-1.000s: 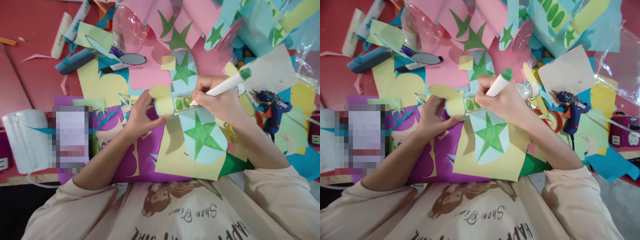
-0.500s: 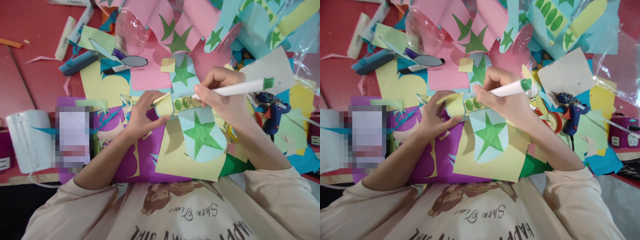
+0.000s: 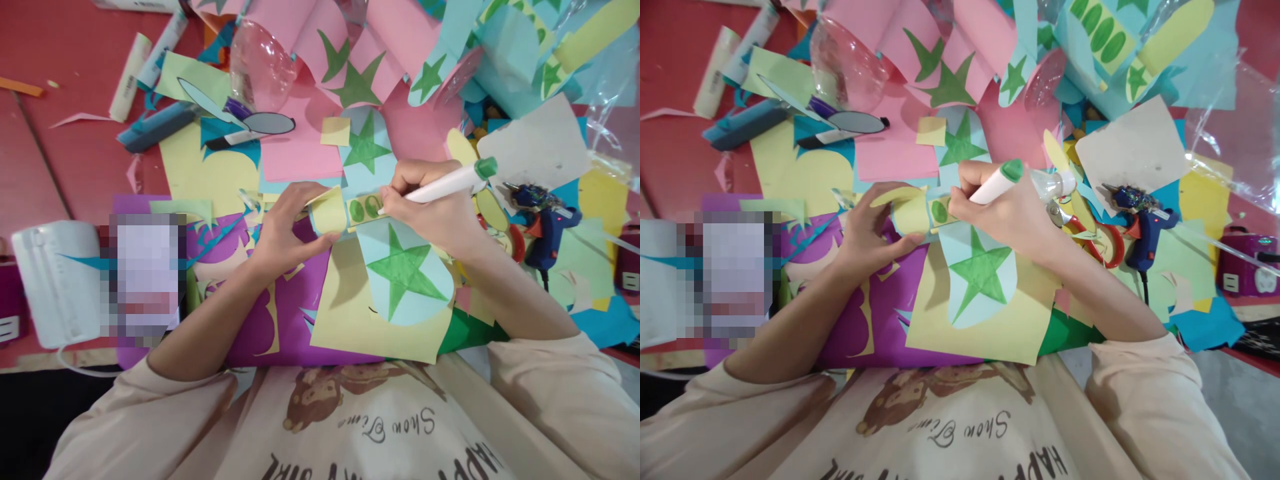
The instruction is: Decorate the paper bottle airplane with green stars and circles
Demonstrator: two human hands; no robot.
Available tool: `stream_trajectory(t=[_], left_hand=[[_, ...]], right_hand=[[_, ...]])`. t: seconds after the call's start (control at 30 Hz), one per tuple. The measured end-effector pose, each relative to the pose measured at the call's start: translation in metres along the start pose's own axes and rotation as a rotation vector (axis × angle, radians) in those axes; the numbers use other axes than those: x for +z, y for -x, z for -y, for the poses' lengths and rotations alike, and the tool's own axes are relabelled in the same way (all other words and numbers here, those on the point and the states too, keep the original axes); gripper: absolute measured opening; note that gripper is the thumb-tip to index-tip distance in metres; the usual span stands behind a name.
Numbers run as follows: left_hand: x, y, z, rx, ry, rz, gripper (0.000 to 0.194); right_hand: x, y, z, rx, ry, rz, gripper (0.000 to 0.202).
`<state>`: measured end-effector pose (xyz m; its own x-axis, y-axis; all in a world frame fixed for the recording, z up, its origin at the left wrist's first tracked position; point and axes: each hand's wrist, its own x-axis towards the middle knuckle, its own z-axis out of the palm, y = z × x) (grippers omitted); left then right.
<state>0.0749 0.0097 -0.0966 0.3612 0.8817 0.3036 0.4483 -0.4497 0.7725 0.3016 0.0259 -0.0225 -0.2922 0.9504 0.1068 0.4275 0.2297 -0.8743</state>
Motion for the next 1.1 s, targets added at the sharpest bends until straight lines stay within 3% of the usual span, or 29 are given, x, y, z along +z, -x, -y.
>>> stream_trajectory(t=[0.47, 0.63, 1.1], left_hand=[[0.0005, 0.0021, 0.0015, -0.043, 0.042, 0.010, 0.050], [0.0004, 0.0031, 0.0035, -0.044, 0.024, 0.015, 0.051], [0.0007, 0.0039, 0.0040, -0.023, 0.047, 0.009, 0.049]], right_hand=[[0.0002, 0.0003, -0.0022, 0.005, -0.005, -0.045, 0.039], [-0.0010, 0.0000, -0.0027, -0.006, -0.002, 0.017, 0.041], [-0.0011, -0.0008, -0.0013, -0.001, -0.032, -0.013, 0.044]])
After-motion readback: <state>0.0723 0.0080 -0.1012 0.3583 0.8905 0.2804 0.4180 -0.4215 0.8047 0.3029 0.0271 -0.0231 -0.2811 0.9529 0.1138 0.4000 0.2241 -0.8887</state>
